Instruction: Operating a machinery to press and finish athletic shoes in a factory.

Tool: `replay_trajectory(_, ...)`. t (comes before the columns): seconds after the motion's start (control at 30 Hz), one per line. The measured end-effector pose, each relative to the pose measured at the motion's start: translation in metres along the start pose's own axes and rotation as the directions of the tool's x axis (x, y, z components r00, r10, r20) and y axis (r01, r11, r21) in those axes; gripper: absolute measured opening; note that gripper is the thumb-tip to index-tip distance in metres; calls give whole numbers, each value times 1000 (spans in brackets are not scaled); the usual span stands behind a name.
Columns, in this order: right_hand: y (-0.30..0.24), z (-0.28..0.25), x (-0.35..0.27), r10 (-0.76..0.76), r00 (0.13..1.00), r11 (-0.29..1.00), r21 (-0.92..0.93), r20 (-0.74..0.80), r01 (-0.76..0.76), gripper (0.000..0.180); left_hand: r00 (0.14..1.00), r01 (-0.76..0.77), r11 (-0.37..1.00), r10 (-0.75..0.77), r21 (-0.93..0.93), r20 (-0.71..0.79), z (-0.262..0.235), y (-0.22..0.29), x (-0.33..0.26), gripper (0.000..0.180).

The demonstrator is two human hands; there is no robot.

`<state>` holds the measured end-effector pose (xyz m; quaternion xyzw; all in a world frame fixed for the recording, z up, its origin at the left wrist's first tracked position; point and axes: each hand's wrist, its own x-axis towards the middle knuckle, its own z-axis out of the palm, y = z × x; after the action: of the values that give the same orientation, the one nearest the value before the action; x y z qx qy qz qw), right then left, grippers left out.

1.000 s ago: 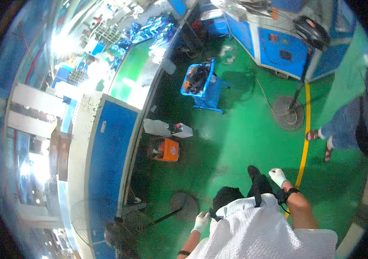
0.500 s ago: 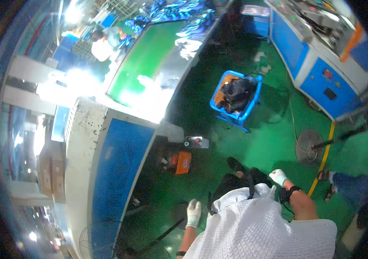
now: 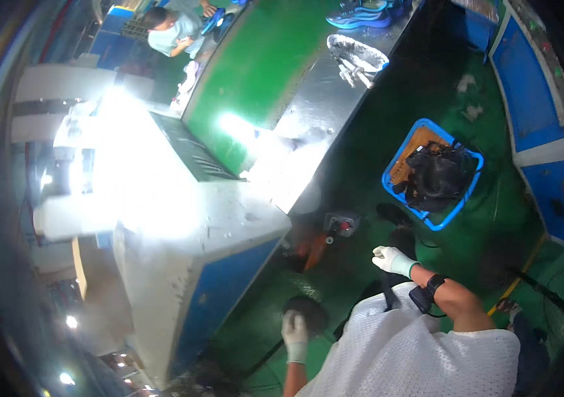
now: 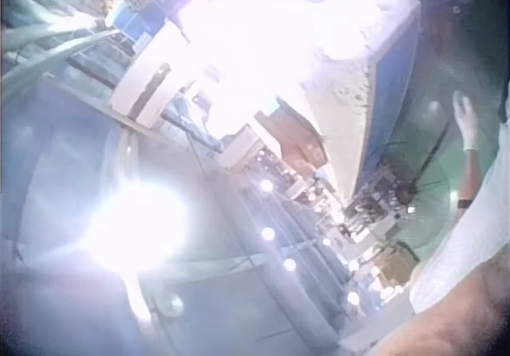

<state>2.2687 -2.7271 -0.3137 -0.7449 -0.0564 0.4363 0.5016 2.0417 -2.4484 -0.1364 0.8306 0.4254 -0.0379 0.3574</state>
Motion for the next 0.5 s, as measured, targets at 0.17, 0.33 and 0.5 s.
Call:
replay_trajectory(0.17,22,10,28,149,980,986,56,130,-157,46,864,367,926,-373,85,337,68,-6,-14,50)
replay_trajectory(0.33,22,-11,21,220,964,919,300,151,-257,39,741,341,892,-449,295,499,116,39,16,54)
replay_trajectory(0.5,25,-18,27,279,960,908,315,38,-277,34,673,474,839,-540,266,505,154,50,45,53)
